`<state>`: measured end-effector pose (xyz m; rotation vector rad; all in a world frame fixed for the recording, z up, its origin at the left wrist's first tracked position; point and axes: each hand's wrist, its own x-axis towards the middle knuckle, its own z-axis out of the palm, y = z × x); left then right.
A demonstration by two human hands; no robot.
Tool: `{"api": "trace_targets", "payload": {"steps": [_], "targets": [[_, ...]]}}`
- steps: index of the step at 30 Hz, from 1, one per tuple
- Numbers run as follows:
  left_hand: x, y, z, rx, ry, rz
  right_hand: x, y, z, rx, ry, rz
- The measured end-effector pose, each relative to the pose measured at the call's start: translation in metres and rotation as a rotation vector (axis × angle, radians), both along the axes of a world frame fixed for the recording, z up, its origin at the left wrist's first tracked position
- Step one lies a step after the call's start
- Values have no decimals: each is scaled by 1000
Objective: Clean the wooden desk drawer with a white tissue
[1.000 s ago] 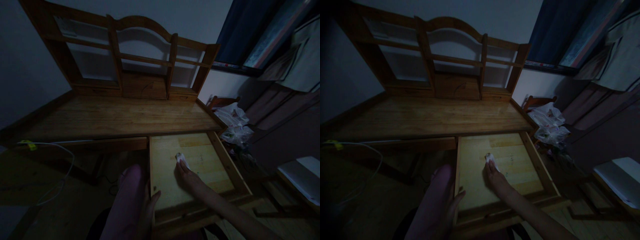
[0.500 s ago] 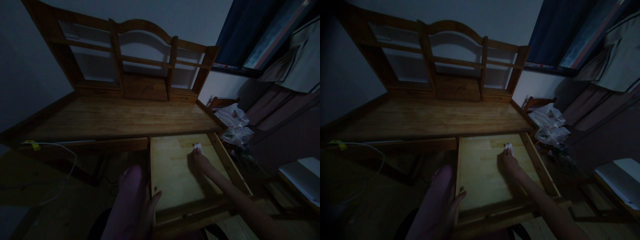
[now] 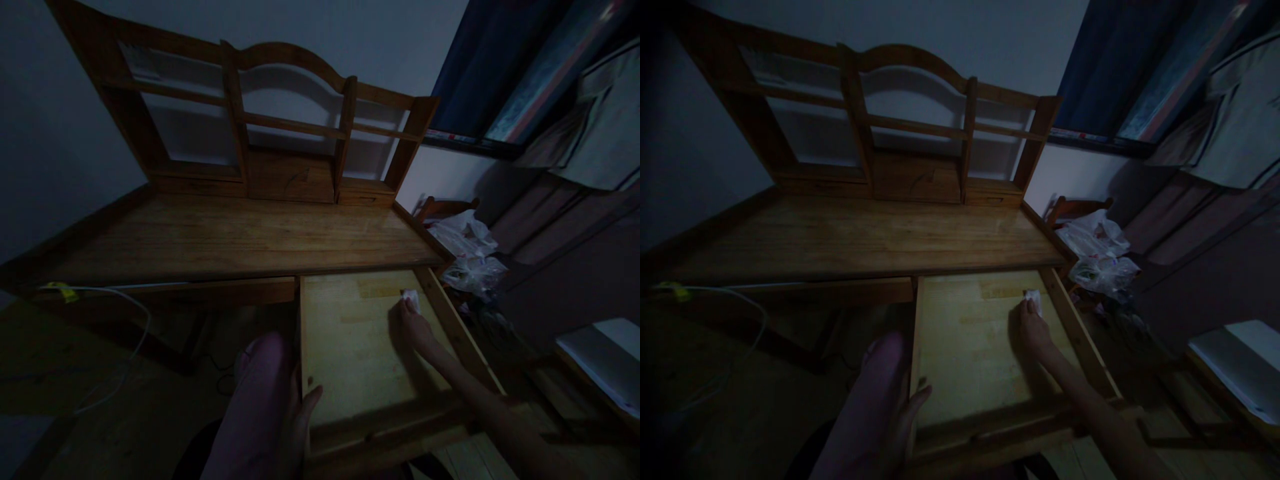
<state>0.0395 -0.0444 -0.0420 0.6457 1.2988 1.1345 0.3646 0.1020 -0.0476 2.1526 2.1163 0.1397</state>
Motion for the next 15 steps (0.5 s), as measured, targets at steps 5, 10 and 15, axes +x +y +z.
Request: {"api": "trace_targets", "payload": {"steps": [5, 10, 15], "targets": [[-3, 6, -5, 52, 11, 31, -74, 2, 0, -27, 80, 180], [-3, 7, 1, 66, 15, 22, -145, -1, -2, -41, 243, 467], [2, -2, 12, 9, -8, -5, -185, -14, -17, -91, 396, 763]]}}
